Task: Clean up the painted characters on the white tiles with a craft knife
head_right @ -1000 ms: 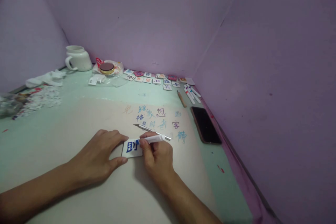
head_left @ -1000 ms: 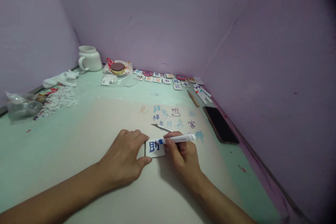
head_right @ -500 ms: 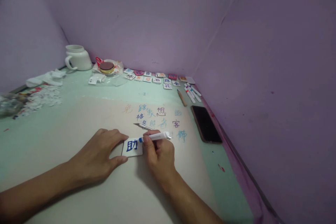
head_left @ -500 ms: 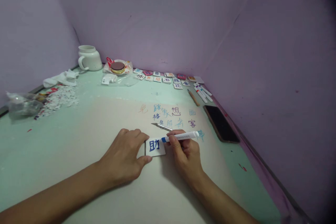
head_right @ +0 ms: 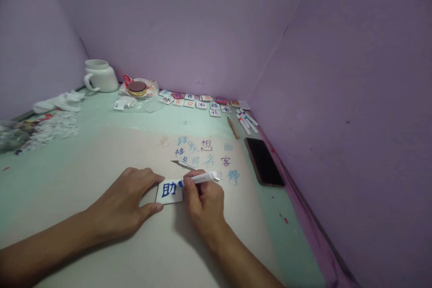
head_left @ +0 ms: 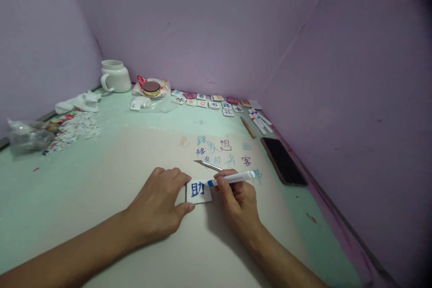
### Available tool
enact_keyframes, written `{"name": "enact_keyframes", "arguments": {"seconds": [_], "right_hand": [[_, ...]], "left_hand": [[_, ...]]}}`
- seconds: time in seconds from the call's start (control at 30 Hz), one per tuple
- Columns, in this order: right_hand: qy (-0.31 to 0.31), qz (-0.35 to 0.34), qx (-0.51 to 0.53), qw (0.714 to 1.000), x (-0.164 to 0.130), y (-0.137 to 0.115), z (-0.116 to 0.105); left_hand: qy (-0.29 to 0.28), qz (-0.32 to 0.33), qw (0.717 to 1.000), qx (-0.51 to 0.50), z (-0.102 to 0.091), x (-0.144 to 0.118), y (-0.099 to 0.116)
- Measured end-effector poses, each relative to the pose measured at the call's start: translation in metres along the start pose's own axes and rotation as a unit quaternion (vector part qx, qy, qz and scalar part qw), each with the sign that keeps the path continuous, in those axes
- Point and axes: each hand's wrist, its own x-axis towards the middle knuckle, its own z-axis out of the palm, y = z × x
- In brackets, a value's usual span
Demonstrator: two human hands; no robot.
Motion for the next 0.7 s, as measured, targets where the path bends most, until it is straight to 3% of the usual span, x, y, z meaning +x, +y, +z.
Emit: {"name": "enact_keyframes", "arguments": {"seconds": [0.7], "right_hand": [[-0.01, -0.037, 0.012, 0.999, -0.0021, -0.0003, -0.0019]], "left_hand": [[-0.003, 0.0, 1.0, 0.0, -0.0015, 0.0006, 0.0013]]}}
